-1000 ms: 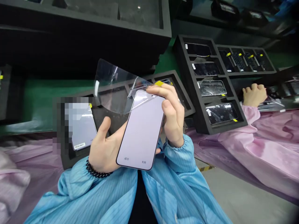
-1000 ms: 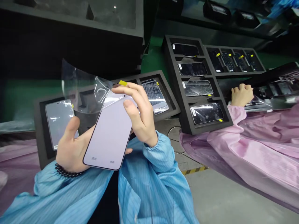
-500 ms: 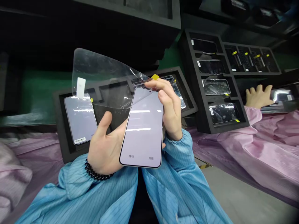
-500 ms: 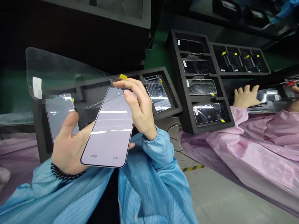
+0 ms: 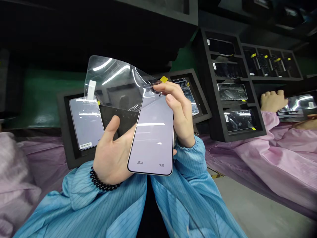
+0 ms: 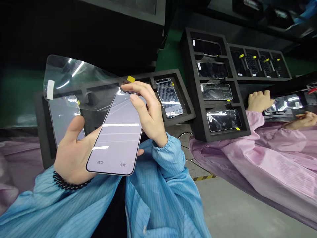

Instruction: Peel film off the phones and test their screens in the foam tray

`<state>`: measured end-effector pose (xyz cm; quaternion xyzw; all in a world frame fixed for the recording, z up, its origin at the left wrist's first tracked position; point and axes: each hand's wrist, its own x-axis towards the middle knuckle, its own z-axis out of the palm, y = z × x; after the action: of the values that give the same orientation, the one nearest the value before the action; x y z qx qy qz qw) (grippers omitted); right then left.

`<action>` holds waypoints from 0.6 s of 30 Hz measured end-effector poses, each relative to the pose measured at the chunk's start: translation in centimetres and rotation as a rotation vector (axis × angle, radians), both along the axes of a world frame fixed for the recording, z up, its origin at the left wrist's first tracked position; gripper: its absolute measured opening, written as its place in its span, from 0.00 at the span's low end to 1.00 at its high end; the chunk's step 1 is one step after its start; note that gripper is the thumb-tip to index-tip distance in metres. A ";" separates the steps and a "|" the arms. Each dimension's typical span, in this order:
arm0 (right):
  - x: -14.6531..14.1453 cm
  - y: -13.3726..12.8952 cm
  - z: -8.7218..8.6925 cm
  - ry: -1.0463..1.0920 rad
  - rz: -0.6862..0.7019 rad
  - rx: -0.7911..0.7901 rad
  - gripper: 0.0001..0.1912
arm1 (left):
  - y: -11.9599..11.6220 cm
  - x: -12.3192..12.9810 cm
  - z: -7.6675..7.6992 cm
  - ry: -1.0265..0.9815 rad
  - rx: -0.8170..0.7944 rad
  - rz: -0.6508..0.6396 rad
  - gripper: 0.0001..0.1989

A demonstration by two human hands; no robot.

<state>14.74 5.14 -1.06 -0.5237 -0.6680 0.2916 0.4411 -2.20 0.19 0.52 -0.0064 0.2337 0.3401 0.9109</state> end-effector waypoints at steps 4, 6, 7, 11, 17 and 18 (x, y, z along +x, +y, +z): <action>0.1 0.1 -0.2 0.101 0.041 0.011 0.14 | 0.0 -0.1 -0.1 -0.009 -0.018 0.033 0.38; 0.1 0.2 -0.5 0.134 0.060 -0.003 0.14 | 0.0 -0.2 -0.2 -0.048 -0.017 0.036 0.39; 0.1 0.2 -0.6 0.145 0.067 -0.011 0.14 | -0.1 -0.3 -0.3 -0.068 -0.015 0.037 0.39; 0.1 0.5 -1.3 0.191 0.086 -0.026 0.15 | -0.1 -0.4 -0.5 -0.096 -0.009 0.051 0.41; 0.0 0.8 -2.2 0.241 0.111 -0.055 0.14 | -0.1 -0.4 -0.6 -0.067 0.018 0.049 0.38; 0.0 0.8 -2.3 0.238 0.113 -0.057 0.14 | -0.1 -0.4 -0.7 -0.062 0.021 0.045 0.38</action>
<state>14.72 5.97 -3.34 -0.4591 -0.6308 0.3950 0.4851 -2.65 0.06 -0.13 -0.0123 0.2016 0.3626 0.9098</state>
